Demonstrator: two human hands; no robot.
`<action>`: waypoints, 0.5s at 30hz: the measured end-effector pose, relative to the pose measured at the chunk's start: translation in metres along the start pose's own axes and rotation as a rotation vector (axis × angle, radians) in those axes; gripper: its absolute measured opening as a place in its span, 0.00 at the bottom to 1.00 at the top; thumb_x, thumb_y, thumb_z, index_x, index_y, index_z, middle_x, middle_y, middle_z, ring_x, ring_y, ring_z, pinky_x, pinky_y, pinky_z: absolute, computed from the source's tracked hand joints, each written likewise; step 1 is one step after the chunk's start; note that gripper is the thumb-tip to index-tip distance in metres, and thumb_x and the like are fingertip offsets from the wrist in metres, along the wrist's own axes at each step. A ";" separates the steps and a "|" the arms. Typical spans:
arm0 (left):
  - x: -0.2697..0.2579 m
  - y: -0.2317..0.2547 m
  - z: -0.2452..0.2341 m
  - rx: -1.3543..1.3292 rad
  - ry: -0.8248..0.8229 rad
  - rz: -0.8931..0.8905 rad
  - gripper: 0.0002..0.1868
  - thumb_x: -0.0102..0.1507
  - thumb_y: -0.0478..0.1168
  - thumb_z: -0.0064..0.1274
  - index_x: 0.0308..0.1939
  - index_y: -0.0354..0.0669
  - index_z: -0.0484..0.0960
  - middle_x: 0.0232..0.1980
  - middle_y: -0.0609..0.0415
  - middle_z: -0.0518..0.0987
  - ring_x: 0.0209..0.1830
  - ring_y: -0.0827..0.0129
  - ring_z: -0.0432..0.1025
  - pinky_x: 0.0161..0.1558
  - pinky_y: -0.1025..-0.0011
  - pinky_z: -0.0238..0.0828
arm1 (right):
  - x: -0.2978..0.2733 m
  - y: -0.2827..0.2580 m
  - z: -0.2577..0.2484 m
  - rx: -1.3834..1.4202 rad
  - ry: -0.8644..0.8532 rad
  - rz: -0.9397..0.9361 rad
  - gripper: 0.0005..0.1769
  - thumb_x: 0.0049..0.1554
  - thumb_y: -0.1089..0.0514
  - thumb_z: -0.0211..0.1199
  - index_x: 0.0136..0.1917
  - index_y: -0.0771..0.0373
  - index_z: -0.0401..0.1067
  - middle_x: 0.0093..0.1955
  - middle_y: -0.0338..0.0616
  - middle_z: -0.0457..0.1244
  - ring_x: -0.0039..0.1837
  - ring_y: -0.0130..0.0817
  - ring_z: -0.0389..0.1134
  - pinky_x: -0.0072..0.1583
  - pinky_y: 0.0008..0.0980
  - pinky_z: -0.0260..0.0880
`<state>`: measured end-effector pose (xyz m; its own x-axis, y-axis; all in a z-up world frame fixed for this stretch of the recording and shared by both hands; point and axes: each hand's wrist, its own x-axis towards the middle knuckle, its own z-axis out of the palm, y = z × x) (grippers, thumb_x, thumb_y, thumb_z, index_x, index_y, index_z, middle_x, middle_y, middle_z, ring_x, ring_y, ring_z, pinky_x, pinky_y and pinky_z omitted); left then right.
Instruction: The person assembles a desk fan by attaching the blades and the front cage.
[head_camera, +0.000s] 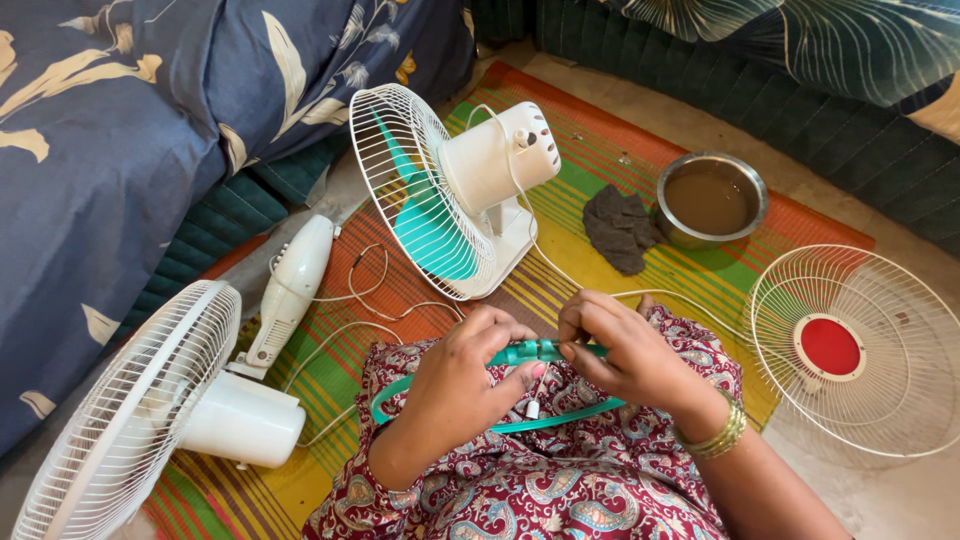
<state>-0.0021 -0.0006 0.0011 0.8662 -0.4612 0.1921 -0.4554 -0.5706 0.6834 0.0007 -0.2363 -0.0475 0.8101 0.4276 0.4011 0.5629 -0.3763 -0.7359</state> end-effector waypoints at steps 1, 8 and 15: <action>0.000 0.000 0.000 0.000 0.001 0.000 0.16 0.57 0.47 0.65 0.44 0.46 0.84 0.46 0.57 0.78 0.43 0.59 0.78 0.41 0.62 0.74 | 0.001 0.001 0.002 -0.115 0.010 -0.003 0.09 0.55 0.61 0.65 0.45 0.64 0.66 0.44 0.49 0.60 0.48 0.45 0.64 0.50 0.39 0.65; 0.000 0.000 -0.001 -0.006 0.005 -0.009 0.15 0.57 0.47 0.65 0.45 0.48 0.85 0.45 0.56 0.78 0.44 0.58 0.78 0.42 0.62 0.74 | -0.001 0.003 0.000 -0.081 -0.002 -0.030 0.07 0.62 0.60 0.59 0.50 0.65 0.66 0.46 0.49 0.59 0.51 0.47 0.63 0.53 0.40 0.64; 0.000 0.002 -0.001 -0.005 0.006 -0.018 0.16 0.58 0.49 0.65 0.45 0.48 0.84 0.46 0.56 0.79 0.44 0.59 0.78 0.41 0.62 0.74 | -0.001 0.004 -0.003 0.103 -0.024 -0.022 0.07 0.57 0.63 0.60 0.48 0.66 0.66 0.45 0.47 0.58 0.47 0.40 0.62 0.51 0.34 0.65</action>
<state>-0.0029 -0.0013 0.0027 0.8755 -0.4470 0.1838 -0.4387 -0.5755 0.6902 0.0023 -0.2410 -0.0489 0.7930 0.4546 0.4056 0.5597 -0.2807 -0.7797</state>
